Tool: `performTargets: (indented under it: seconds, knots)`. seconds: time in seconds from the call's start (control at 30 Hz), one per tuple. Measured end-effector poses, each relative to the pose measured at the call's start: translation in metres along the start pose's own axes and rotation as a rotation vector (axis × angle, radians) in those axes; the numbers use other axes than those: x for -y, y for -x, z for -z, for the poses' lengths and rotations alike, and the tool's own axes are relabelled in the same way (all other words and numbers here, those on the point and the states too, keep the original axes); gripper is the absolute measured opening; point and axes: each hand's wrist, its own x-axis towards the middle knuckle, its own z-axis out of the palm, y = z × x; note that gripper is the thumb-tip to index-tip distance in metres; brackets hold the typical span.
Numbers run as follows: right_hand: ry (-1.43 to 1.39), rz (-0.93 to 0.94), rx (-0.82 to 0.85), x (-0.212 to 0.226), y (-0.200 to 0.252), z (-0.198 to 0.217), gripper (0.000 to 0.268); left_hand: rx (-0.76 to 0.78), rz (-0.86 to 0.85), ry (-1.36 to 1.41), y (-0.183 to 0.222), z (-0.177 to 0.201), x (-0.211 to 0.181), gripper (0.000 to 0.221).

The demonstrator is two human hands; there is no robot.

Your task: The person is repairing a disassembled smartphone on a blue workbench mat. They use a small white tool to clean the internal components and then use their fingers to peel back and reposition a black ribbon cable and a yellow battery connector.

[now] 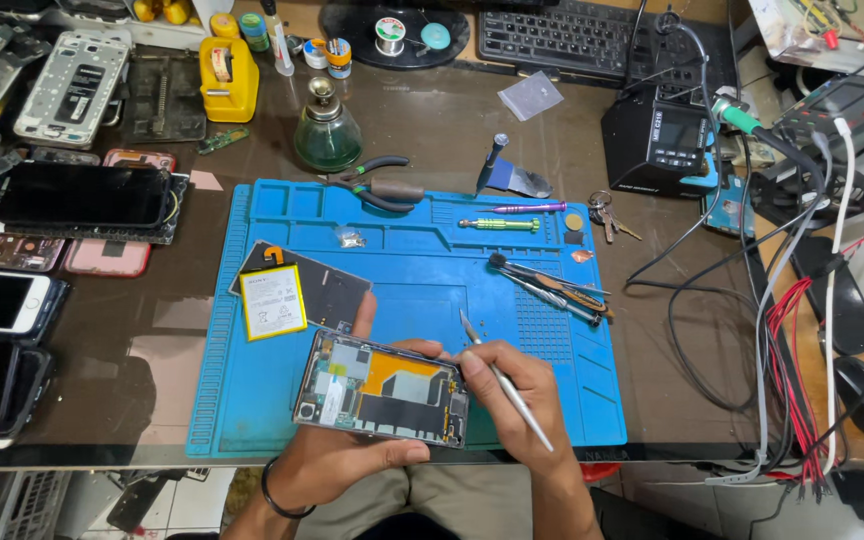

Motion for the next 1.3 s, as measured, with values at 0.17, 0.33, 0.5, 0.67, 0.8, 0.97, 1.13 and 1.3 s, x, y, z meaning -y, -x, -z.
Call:
performTargets:
  seconds: [0.17,0.33,0.5,0.67,0.8,0.97,1.13,1.3]
  knots:
    - [-0.032,-0.060,-0.112,-0.006,0.003,0.003,0.037,0.097,-0.009,0.307,0.008,0.007,0.010,0.121]
    - [-0.105,0.009,-0.131,-0.009,0.010,0.009,0.040,0.173,0.023,0.646,0.012,0.009,0.013,0.099]
    - [0.099,0.231,-0.076,-0.006,0.011,0.008,0.033,0.083,0.295,0.885,0.014,0.008,0.015,0.089]
    - [0.040,0.206,-0.095,0.000,0.008,-0.011,0.041,0.066,0.306,0.841,0.018,0.004,0.022,0.086]
    - [-0.026,0.019,-0.143,0.014,0.009,-0.025,0.042,0.060,0.236,0.741,0.021,0.004,0.031,0.076]
    - [0.054,0.041,-0.188,0.020,0.017,-0.034,0.045,0.043,0.193,0.684,0.016,0.001,0.023,0.072]
    - [0.321,0.252,-0.204,0.013,0.025,-0.034,0.048,0.052,0.101,0.670,0.009,-0.001,0.014,0.064]
    - [0.486,0.400,-0.190,0.022,0.028,-0.047,0.089,0.038,0.032,0.786,0.002,-0.008,0.037,0.063]
